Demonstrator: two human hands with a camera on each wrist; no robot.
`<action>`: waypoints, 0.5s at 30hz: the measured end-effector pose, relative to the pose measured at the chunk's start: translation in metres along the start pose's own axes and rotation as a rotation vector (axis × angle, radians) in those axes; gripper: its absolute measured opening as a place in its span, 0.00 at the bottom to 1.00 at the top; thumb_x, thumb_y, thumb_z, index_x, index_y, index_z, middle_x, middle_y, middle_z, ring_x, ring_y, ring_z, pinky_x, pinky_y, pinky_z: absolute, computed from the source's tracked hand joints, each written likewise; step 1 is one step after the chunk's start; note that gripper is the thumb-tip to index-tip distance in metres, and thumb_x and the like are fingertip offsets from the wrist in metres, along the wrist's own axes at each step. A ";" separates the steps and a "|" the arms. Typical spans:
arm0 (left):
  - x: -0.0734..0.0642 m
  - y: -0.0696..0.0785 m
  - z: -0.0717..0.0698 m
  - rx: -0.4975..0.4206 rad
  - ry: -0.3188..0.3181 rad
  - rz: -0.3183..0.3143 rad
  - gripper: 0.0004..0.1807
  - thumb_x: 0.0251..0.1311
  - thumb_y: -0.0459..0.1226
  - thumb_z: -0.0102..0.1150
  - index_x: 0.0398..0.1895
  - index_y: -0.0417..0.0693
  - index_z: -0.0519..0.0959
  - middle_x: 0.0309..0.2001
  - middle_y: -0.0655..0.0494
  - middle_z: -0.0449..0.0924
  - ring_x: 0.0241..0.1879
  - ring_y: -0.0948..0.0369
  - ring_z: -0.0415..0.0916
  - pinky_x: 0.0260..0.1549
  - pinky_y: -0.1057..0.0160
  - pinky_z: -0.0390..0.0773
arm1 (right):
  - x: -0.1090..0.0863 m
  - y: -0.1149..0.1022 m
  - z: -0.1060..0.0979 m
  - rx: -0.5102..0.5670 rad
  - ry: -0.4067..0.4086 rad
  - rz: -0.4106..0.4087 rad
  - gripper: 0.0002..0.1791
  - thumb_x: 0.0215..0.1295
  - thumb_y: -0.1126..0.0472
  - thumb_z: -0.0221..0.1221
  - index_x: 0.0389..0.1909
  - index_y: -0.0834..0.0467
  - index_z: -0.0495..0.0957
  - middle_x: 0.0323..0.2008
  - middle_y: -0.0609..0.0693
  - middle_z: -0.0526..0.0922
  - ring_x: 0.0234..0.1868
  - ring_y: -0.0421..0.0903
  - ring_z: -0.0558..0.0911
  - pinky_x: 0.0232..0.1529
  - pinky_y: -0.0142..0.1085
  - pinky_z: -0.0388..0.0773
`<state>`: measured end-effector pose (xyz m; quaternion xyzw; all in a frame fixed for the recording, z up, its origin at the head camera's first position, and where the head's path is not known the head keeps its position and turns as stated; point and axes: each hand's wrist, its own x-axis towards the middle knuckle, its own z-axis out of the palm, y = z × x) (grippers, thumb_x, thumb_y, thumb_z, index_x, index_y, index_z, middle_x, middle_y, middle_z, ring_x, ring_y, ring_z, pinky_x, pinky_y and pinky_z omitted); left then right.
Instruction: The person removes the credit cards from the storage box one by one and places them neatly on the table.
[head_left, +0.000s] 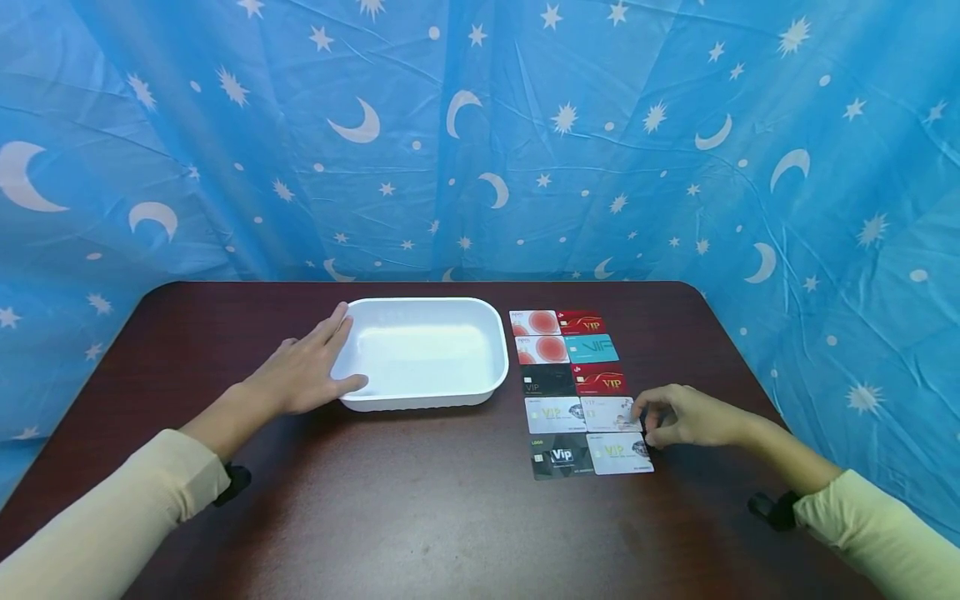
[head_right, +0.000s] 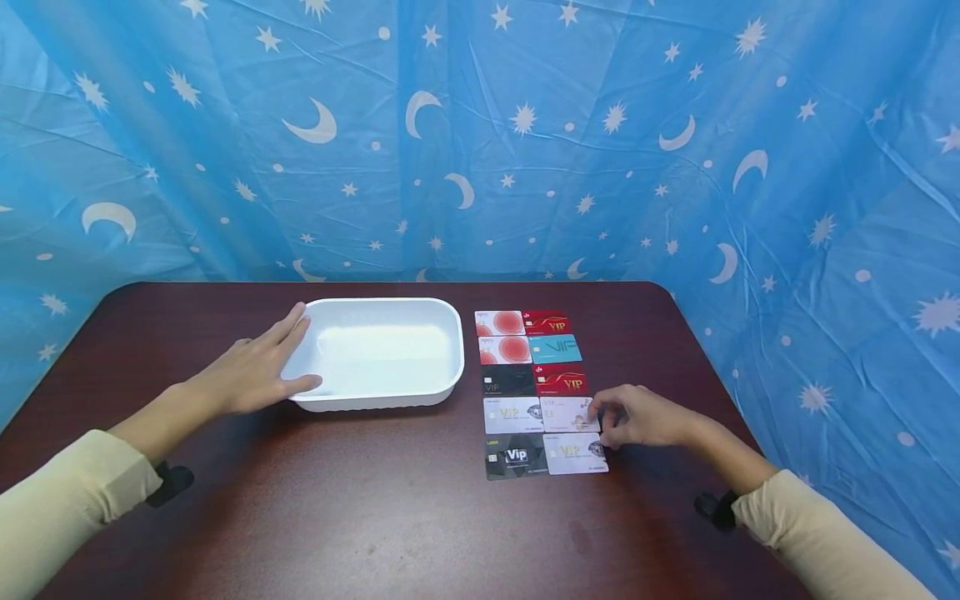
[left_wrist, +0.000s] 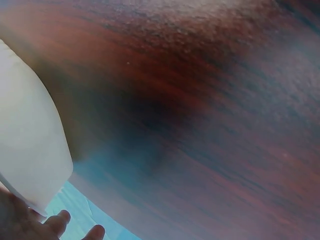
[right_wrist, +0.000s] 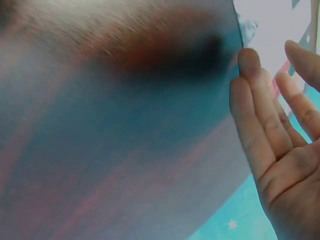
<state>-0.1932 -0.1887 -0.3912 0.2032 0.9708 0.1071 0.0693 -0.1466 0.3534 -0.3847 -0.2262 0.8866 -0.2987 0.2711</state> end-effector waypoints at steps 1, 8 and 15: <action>0.000 0.000 0.000 -0.004 0.000 0.001 0.55 0.62 0.61 0.55 0.77 0.33 0.47 0.78 0.36 0.40 0.74 0.37 0.49 0.57 0.25 0.61 | 0.001 -0.002 -0.004 -0.020 0.016 -0.005 0.18 0.60 0.66 0.68 0.49 0.66 0.77 0.32 0.48 0.80 0.30 0.42 0.79 0.33 0.32 0.82; 0.002 0.001 -0.001 0.012 -0.018 0.020 0.54 0.62 0.60 0.55 0.78 0.36 0.47 0.78 0.35 0.40 0.73 0.36 0.52 0.59 0.25 0.57 | 0.012 -0.018 -0.042 -0.160 0.231 -0.017 0.17 0.62 0.65 0.66 0.50 0.65 0.77 0.35 0.47 0.81 0.34 0.45 0.79 0.36 0.35 0.81; 0.005 0.003 -0.010 0.041 -0.012 0.025 0.49 0.65 0.57 0.54 0.78 0.38 0.49 0.77 0.32 0.46 0.70 0.35 0.57 0.59 0.26 0.59 | 0.028 -0.028 -0.075 -0.328 0.404 0.053 0.28 0.66 0.58 0.64 0.62 0.67 0.69 0.55 0.65 0.77 0.55 0.63 0.76 0.53 0.59 0.75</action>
